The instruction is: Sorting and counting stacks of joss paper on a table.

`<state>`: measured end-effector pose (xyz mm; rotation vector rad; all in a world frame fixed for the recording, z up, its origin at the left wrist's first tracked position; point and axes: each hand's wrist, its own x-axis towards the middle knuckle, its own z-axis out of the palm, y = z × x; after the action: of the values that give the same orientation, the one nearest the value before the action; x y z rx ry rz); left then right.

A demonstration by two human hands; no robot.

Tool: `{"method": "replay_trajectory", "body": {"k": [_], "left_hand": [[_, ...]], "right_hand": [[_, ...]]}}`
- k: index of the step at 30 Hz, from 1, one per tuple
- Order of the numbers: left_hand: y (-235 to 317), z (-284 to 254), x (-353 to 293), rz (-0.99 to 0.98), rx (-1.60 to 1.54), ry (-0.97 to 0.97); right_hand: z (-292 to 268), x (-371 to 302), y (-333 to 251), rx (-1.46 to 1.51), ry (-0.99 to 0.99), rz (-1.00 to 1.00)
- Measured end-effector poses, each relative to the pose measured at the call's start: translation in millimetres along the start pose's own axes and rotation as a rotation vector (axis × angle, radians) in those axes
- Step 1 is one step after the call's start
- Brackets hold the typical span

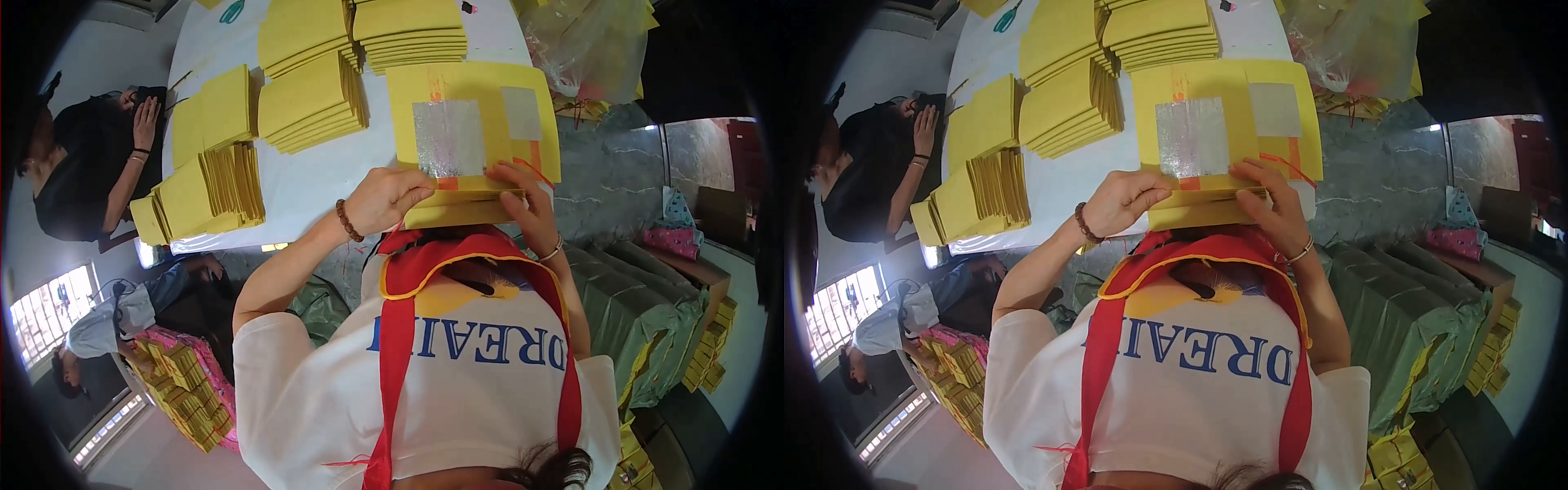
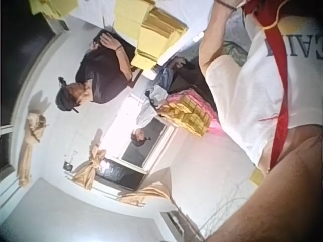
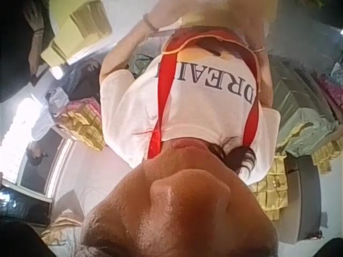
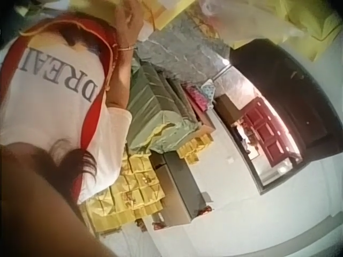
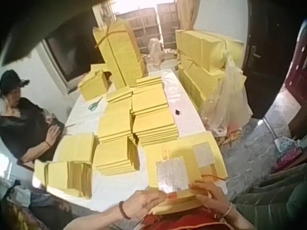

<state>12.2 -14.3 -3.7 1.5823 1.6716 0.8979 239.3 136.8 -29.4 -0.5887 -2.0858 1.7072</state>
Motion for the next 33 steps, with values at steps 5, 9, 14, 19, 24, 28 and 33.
{"method": "replay_trajectory", "body": {"k": [5,9,14,19,24,28,33], "left_hand": [[-8.7,-1.6,1.9,0.024,0.008,-0.023],[-7.7,-5.3,4.8,-0.033,-0.065,-0.055],[-8.3,-7.3,7.2,-0.085,-0.092,-0.093],[-14.2,-4.8,7.2,-0.035,-0.182,-0.024],[-1.2,-37.1,9.2,0.232,0.05,-0.059],[-21.1,-31.3,13.1,0.285,0.482,0.048],[-29.0,-19.9,11.0,0.38,0.529,0.199]], "right_hand": [[2.5,0.2,-1.0,0.017,0.035,0.075],[1.6,0.6,-1.9,0.097,0.029,0.102],[0.2,1.7,-4.0,0.144,0.015,0.121],[0.5,4.4,1.5,-0.032,0.065,0.109],[3.4,3.4,22.9,0.128,0.164,0.227],[1.3,5.6,27.8,0.362,0.184,0.186],[-9.0,12.9,-3.9,-0.113,0.133,-0.117]]}}
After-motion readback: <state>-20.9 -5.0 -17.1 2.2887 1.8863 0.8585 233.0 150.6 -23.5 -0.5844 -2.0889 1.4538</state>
